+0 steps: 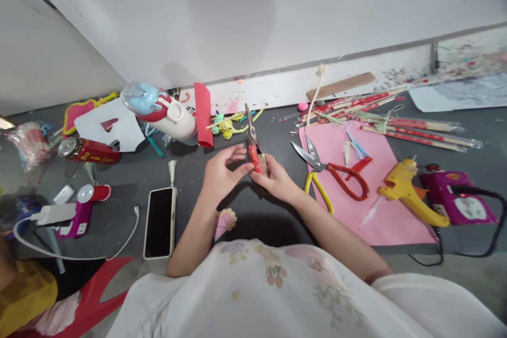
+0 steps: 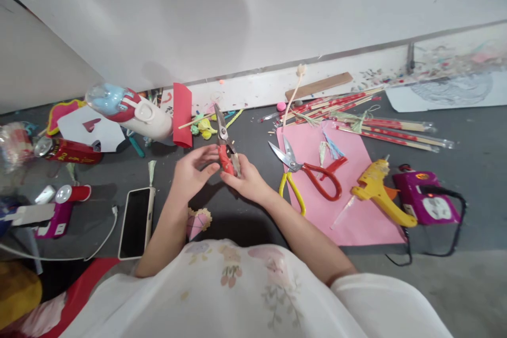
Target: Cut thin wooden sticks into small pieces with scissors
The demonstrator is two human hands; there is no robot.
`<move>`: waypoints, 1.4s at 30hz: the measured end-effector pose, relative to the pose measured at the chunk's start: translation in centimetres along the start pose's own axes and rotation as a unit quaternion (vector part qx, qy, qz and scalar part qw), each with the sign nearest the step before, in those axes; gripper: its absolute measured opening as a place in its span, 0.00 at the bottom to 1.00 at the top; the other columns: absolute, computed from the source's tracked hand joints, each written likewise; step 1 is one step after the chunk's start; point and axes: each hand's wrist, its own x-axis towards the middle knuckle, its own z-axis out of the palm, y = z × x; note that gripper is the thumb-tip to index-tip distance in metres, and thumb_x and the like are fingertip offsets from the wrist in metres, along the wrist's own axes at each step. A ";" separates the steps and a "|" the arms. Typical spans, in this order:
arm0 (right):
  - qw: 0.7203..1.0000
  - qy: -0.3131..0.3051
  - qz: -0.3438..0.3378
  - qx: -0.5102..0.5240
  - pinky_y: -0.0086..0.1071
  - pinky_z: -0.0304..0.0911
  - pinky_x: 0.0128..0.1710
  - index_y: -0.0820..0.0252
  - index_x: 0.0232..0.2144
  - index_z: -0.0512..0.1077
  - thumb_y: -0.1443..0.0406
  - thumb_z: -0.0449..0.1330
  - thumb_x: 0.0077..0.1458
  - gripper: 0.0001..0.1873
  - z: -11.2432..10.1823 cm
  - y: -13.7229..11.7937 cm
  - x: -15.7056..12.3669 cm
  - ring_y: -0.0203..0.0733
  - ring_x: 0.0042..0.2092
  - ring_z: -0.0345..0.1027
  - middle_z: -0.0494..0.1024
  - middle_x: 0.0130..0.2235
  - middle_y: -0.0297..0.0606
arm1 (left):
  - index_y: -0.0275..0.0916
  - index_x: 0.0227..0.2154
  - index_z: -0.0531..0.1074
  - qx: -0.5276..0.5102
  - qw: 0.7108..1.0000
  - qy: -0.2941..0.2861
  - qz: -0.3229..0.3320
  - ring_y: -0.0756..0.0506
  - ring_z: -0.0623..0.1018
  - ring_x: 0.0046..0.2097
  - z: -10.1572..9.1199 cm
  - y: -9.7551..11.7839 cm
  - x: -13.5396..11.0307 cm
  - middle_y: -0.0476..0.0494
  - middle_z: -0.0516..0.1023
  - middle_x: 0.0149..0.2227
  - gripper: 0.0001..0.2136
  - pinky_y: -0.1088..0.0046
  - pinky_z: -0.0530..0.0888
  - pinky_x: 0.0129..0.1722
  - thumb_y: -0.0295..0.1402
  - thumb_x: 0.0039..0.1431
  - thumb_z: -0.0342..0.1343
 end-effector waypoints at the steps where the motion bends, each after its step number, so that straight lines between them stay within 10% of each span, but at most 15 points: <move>1: 1.000 -0.002 0.001 -0.015 0.32 0.58 0.33 0.59 0.39 0.59 0.53 0.59 0.51 0.21 0.0 -0.1 -0.1 0.36 0.31 0.58 0.65 0.30 0.31 | 0.38 0.46 0.73 0.071 0.995 0.066 0.037 0.46 0.79 0.41 -0.5 0.1 -0.1 0.39 0.79 0.42 0.20 0.67 0.75 0.45 0.43 0.52 0.61; 4: 0.998 -0.046 0.002 -0.041 0.29 0.55 0.29 0.57 0.33 0.56 0.52 0.60 0.50 0.20 0.0 -0.6 -0.4 0.33 0.27 0.54 0.61 0.27 0.27 | 0.39 0.42 0.74 0.264 0.928 0.213 0.151 0.45 0.76 0.44 -2.0 0.2 0.0 0.40 0.78 0.40 0.11 0.64 0.71 0.49 0.38 0.59 0.54; 8: 0.992 -0.114 0.009 -0.050 0.28 0.51 0.26 0.56 0.32 0.56 0.53 0.61 0.49 0.20 0.2 -1.2 -0.9 0.32 0.26 0.53 0.59 0.26 0.26 | 0.39 0.44 0.73 0.362 0.881 0.229 0.201 0.43 0.74 0.49 -3.1 -0.3 0.5 0.38 0.77 0.44 0.11 0.63 0.69 0.53 0.34 0.62 0.51; 42: 0.979 -0.204 -0.003 -0.027 0.27 0.52 0.24 0.59 0.41 0.59 0.58 0.63 0.49 0.22 -0.2 -1.5 -1.2 0.31 0.26 0.53 0.61 0.27 0.27 | 0.40 0.36 0.77 0.327 0.900 0.182 0.223 0.47 0.78 0.36 -6.3 -1.7 0.1 0.43 0.80 0.31 0.11 0.71 0.72 0.39 0.35 0.62 0.50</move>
